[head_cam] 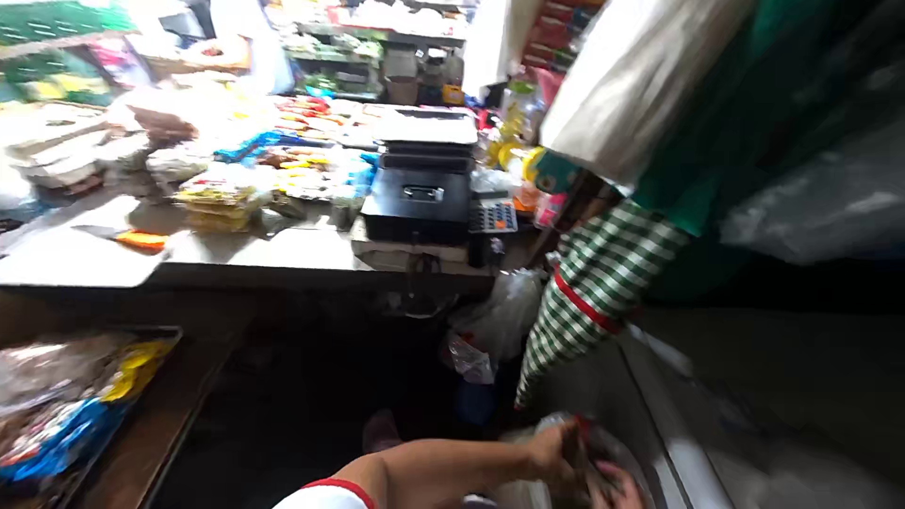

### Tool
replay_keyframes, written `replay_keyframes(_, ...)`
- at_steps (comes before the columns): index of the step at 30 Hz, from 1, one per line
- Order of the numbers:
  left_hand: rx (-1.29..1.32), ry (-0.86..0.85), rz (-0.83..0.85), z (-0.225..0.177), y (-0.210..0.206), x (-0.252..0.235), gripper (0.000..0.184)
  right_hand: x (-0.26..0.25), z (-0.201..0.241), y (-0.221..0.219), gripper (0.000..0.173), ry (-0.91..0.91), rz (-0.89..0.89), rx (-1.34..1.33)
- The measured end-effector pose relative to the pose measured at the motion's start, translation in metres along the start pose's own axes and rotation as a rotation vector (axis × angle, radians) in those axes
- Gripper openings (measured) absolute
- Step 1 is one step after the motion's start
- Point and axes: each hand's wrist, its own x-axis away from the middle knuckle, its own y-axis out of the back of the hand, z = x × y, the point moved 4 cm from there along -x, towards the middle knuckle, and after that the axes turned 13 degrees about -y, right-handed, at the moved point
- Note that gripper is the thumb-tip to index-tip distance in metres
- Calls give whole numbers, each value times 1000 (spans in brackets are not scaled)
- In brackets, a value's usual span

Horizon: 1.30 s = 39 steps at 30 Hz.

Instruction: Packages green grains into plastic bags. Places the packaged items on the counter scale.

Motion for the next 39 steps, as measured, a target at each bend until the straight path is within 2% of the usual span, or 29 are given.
replay_keyframes(3,-35,183,-136,7,-3,-3,55,0,-8,5,46,-53,-50,-5)
replay_keyframes(4,-117,208,-152,9,-5,-5,59,1,-10,9,47,-62,-107,36)
replay_keyframes(6,-406,89,-81,5,-14,-7,65,-1,-13,17,45,-68,-253,205)
replay_keyframes(8,-600,-134,103,1,-33,-5,49,-6,-22,30,46,-183,-268,312)
replay_keyframes(9,-660,-235,208,3,-42,-1,32,-9,-33,37,49,-234,-204,297)
replay_keyframes(11,-713,-308,334,13,-47,6,19,-16,-63,53,60,-347,29,108)
replay_keyframes(13,-753,-194,381,23,-36,5,22,-16,-95,75,57,-460,130,-59)
replay_keyframes(15,-787,-92,361,25,-19,2,25,-16,-134,93,57,-602,62,99)
replay_keyframes(17,-776,-32,294,23,-6,-1,30,-15,-157,90,66,-664,56,364)
replay_keyframes(19,-734,1,193,16,6,-4,30,-18,-157,70,64,-641,99,514)
replay_keyframes(20,-717,9,149,11,10,-5,29,-19,-148,61,68,-634,136,582)
replay_keyframes(23,-702,10,80,-1,20,-7,28,-17,-123,33,105,-591,195,764)
replay_keyframes(24,-699,2,73,-2,23,-7,28,-16,-120,26,106,-547,198,797)
replay_keyframes(26,-687,0,70,-1,26,-5,28,-19,-120,23,93,-499,227,823)
replay_keyframes(28,-676,10,57,-1,27,-4,27,-30,-117,36,85,-503,262,812)
replay_keyframes(29,-670,15,45,-2,27,-3,26,-36,-114,44,87,-507,252,776)
replay_keyframes(32,-659,16,10,-5,29,1,25,-52,-109,57,88,-439,141,587)
replay_keyframes(35,-704,27,-7,-6,37,14,24,-44,-106,35,74,-322,-3,680)
replay_keyframes(36,-717,26,-4,-8,37,17,25,-35,-107,25,75,-323,-3,703)
replay_keyframes(39,-661,-42,38,-17,28,18,28,-16,-115,4,91,-384,92,550)
